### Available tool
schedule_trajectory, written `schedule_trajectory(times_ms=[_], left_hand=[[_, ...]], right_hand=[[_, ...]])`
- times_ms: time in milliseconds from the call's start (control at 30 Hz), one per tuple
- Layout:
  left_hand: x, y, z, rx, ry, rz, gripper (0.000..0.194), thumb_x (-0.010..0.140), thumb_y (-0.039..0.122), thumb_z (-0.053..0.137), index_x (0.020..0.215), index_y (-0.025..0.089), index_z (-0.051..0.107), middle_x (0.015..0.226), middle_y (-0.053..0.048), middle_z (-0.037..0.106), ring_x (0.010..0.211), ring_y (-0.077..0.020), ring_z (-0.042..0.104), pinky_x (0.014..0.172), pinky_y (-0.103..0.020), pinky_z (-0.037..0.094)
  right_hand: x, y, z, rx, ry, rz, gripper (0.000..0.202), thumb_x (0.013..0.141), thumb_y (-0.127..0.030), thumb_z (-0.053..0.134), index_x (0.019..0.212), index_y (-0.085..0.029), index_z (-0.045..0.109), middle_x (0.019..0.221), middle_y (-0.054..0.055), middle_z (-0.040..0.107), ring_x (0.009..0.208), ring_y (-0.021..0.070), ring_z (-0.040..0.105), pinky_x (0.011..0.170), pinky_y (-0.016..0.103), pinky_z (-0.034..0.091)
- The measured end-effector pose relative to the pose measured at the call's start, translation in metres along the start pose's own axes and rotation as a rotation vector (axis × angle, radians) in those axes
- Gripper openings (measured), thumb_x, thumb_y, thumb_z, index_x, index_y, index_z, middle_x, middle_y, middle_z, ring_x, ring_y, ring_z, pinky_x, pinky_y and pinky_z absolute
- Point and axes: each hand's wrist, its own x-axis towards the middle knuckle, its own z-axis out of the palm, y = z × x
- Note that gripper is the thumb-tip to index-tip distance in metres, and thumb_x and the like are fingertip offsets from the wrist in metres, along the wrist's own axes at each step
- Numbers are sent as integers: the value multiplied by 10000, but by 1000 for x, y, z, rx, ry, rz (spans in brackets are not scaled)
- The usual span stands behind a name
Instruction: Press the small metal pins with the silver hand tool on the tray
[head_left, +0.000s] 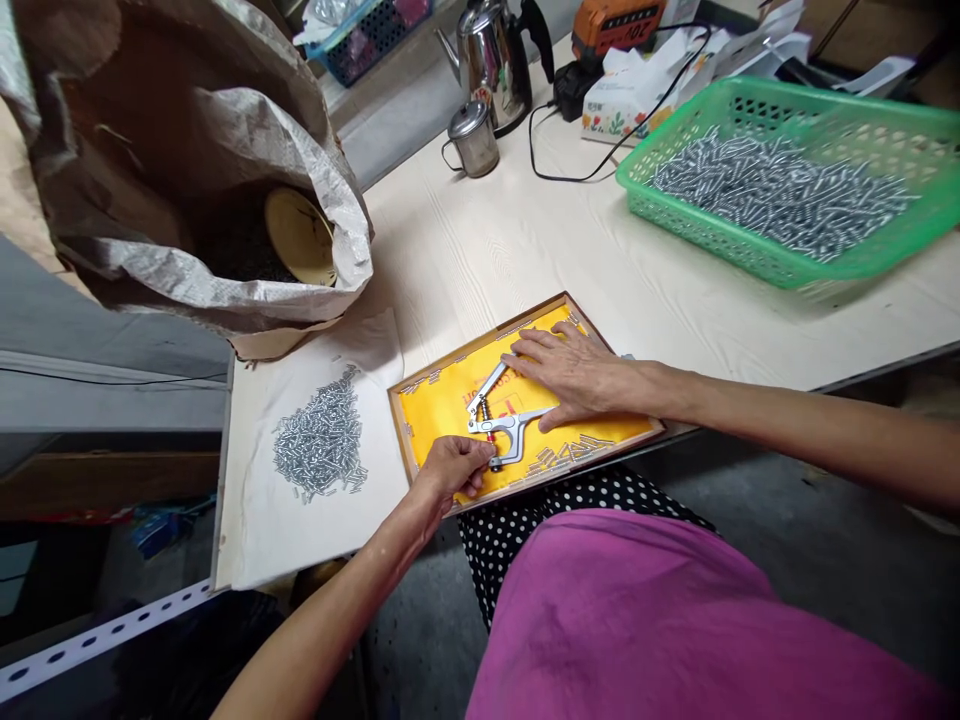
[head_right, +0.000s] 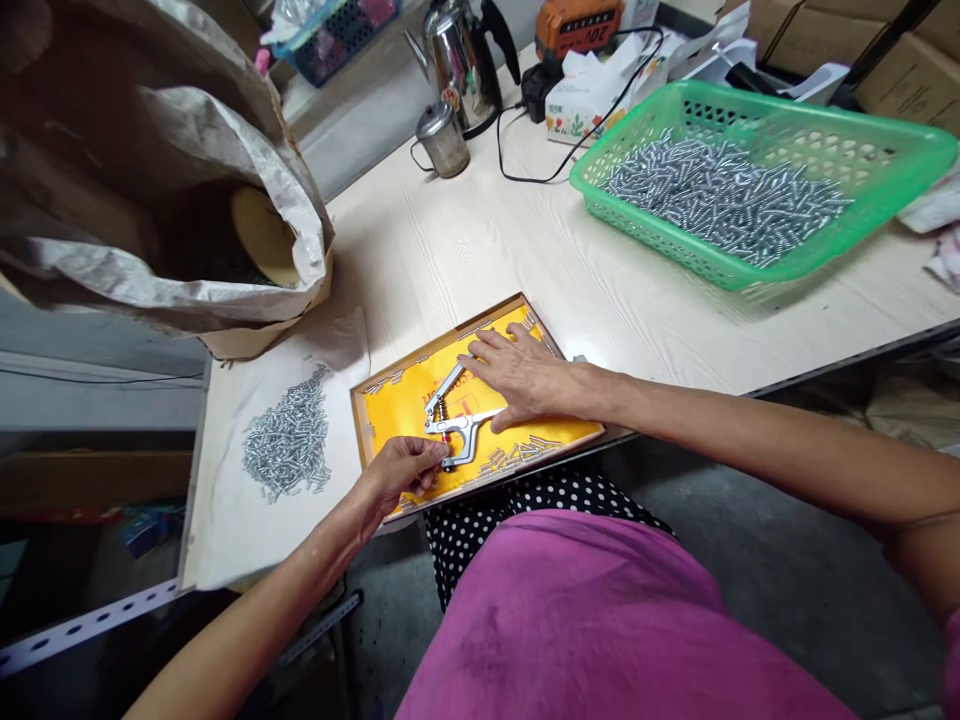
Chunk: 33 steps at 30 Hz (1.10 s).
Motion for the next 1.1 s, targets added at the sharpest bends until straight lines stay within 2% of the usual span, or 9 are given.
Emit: schedule_trajectory(times_ms=[300, 467, 533, 600, 700, 767, 833, 967, 1100], left_hand=[[-1, -2, 1, -16, 11, 5, 490, 668, 572, 829, 600, 149, 592, 403, 55, 482, 344, -50, 383, 389, -187, 295], [1, -6, 1, 14, -8, 11, 502, 683, 593, 809, 591, 162, 566, 416, 60, 464, 354, -56, 379, 414, -201, 302], [-2, -7, 2, 112, 45, 33, 457, 758, 552, 764, 605, 166, 572, 449, 44, 481, 393, -81, 423, 450, -223, 345], [-10, -7, 7, 295, 226, 172, 361, 836, 470, 712, 674, 163, 613, 580, -8, 583, 525, -134, 548, 546, -264, 435], [-18, 0, 20, 605, 495, 569, 228, 877, 385, 694, 971, 180, 669, 1032, -105, 695, 977, -249, 649, 835, -374, 516], [-13, 8, 28, 781, 464, 776, 449, 846, 398, 740, 1217, 192, 595, 1320, -153, 612, 1204, -308, 561, 963, -455, 495], [0, 18, 31, 923, 409, 853, 672, 817, 397, 774, 1372, 166, 474, 1460, -196, 505, 1312, -345, 475, 1008, -498, 476], [19, 28, 28, 1079, 294, 866, 715, 877, 422, 694, 1441, 113, 380, 1346, -192, 578, 1193, -321, 536, 977, -481, 492], [19, 30, 29, 1160, 301, 881, 624, 926, 455, 626, 1388, 82, 433, 1284, -189, 590, 1150, -315, 529, 936, -454, 492]], right_hand=[[9, 2, 1, 14, -19, 11, 785, 699, -690, 736, 1243, -150, 564, 1167, 144, 599, 1045, 329, 467, 812, 406, 353], [7, -1, -3, 27, -55, 26, 628, 736, -589, 774, 1152, -156, 591, 1126, 127, 605, 1014, 308, 473, 794, 385, 326], [5, -3, -4, 40, -57, 21, 543, 775, -540, 763, 1124, -159, 596, 1111, 122, 609, 998, 297, 482, 791, 380, 322], [1, -5, -3, 54, -44, 5, 471, 811, -496, 743, 1107, -160, 599, 1083, 117, 612, 982, 291, 493, 791, 382, 325], [-6, -7, 7, 78, 24, -20, 401, 860, -452, 691, 1119, -161, 600, 1058, 114, 614, 973, 291, 512, 803, 396, 336], [-9, -6, 17, 98, 82, -31, 390, 882, -468, 642, 1134, -172, 608, 1057, 118, 621, 969, 300, 522, 811, 409, 345], [-10, -3, 27, 118, 122, -40, 421, 885, -523, 595, 1129, -181, 629, 1015, 123, 630, 933, 305, 536, 808, 428, 360], [-12, 3, 37, 86, 190, -1, 613, 820, -681, 541, 1175, -194, 653, 1063, 166, 654, 932, 346, 560, 813, 485, 393], [-17, -1, 33, -13, 167, 0, 463, 860, -572, 563, 1083, -180, 664, 985, 146, 660, 874, 321, 564, 785, 456, 404]])
